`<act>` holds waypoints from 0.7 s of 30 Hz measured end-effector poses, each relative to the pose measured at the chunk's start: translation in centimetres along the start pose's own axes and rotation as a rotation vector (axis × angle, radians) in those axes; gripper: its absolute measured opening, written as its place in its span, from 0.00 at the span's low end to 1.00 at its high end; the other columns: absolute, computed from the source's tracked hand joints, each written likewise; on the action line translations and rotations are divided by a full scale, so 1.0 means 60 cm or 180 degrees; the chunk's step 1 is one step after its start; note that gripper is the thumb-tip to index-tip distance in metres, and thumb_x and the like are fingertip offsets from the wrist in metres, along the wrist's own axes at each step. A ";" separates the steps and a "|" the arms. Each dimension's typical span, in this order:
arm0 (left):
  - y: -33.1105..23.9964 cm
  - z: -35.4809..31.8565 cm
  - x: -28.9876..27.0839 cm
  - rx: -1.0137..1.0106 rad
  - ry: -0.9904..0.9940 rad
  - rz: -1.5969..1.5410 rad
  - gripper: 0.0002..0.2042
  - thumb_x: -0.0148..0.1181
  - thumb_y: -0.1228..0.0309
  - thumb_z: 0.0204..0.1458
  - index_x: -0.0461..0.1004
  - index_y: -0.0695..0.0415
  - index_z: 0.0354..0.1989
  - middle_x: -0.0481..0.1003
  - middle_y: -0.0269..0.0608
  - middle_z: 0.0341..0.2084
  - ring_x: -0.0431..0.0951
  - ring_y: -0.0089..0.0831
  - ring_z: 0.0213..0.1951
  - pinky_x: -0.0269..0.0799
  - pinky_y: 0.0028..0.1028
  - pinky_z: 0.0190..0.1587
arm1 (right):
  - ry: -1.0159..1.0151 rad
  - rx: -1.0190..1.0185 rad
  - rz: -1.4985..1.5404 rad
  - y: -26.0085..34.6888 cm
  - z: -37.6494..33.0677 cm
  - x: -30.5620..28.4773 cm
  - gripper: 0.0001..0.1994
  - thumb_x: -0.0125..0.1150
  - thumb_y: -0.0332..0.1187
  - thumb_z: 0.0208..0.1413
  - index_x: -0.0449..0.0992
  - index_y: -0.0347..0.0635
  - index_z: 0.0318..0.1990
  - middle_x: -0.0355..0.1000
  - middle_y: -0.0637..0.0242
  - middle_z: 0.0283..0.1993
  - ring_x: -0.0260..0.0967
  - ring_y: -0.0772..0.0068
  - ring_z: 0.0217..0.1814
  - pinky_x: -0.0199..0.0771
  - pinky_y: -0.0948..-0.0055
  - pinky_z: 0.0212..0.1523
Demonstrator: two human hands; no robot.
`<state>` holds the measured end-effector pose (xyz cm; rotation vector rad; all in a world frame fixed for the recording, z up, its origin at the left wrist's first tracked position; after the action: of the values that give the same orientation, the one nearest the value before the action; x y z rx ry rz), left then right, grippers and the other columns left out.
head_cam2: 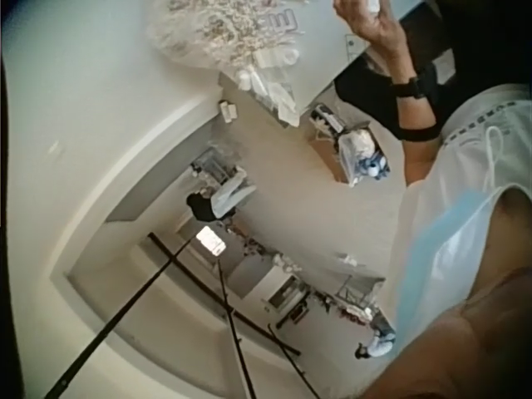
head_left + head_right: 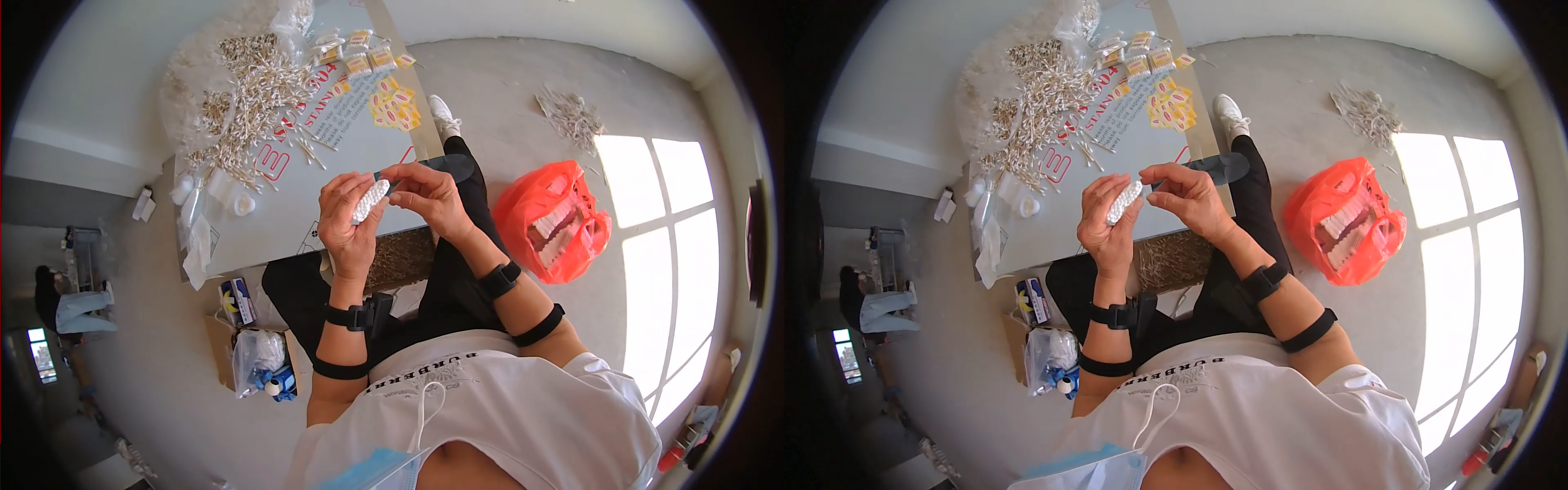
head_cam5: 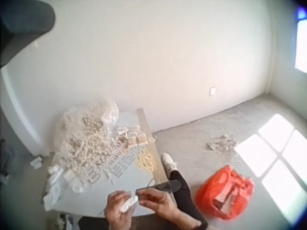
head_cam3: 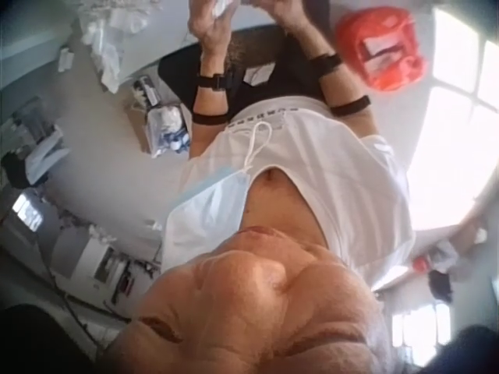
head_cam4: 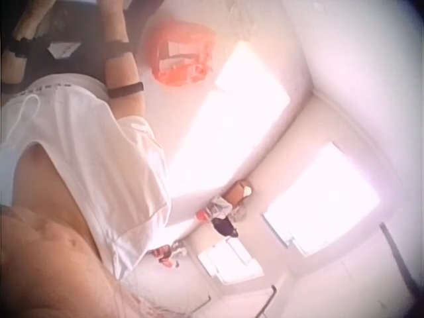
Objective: Packaging small bundles of cotton swabs into plastic bags and sealing them.
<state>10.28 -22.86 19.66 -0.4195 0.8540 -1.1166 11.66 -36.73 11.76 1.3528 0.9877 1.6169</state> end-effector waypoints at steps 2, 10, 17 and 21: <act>-0.015 0.004 -0.007 0.0148 -0.0016 0.0104 0.16 0.71 0.77 0.40 0.79 0.61 0.40 0.79 0.37 0.41 0.75 0.39 0.48 0.70 0.34 0.52 | 0.0103 -0.0139 0.0046 0.029 -0.001 0.017 0.17 0.62 0.25 0.56 0.73 0.34 0.53 0.76 0.67 0.44 0.71 0.81 0.42 0.73 0.78 0.44; -0.049 0.002 -0.014 0.0423 -0.0072 0.0242 0.16 0.71 0.78 0.40 0.79 0.61 0.40 0.78 0.39 0.41 0.76 0.39 0.46 0.72 0.34 0.49 | 0.0159 -0.0174 0.0001 0.065 -0.002 0.045 0.11 0.61 0.30 0.59 0.79 0.35 0.47 0.77 0.68 0.41 0.69 0.85 0.37 0.71 0.83 0.36; -0.053 0.001 -0.013 0.0311 -0.0110 -0.0042 0.16 0.70 0.78 0.42 0.78 0.62 0.41 0.78 0.41 0.41 0.77 0.38 0.44 0.73 0.32 0.47 | -0.0158 -0.0377 0.0085 0.074 -0.007 0.042 0.10 0.59 0.33 0.61 0.81 0.35 0.41 0.74 0.73 0.30 0.64 0.88 0.29 0.65 0.85 0.27; -0.043 0.002 -0.021 -0.0097 -0.0254 -0.0492 0.14 0.69 0.78 0.44 0.78 0.63 0.41 0.78 0.41 0.40 0.77 0.36 0.44 0.74 0.30 0.47 | 0.0015 -0.0116 0.0418 0.059 -0.006 0.039 0.12 0.59 0.29 0.60 0.78 0.36 0.49 0.77 0.68 0.40 0.67 0.84 0.38 0.70 0.79 0.38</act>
<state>8.59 -22.78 21.99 -0.5593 0.7792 -1.2219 10.74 -35.93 15.83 1.4149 0.8837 1.7273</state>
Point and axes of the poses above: each hand's wrist, its own z-axis towards the middle knuckle, its own x-axis out of the palm, y = z × x, the point moved 10 cm from there along z, towards the middle knuckle
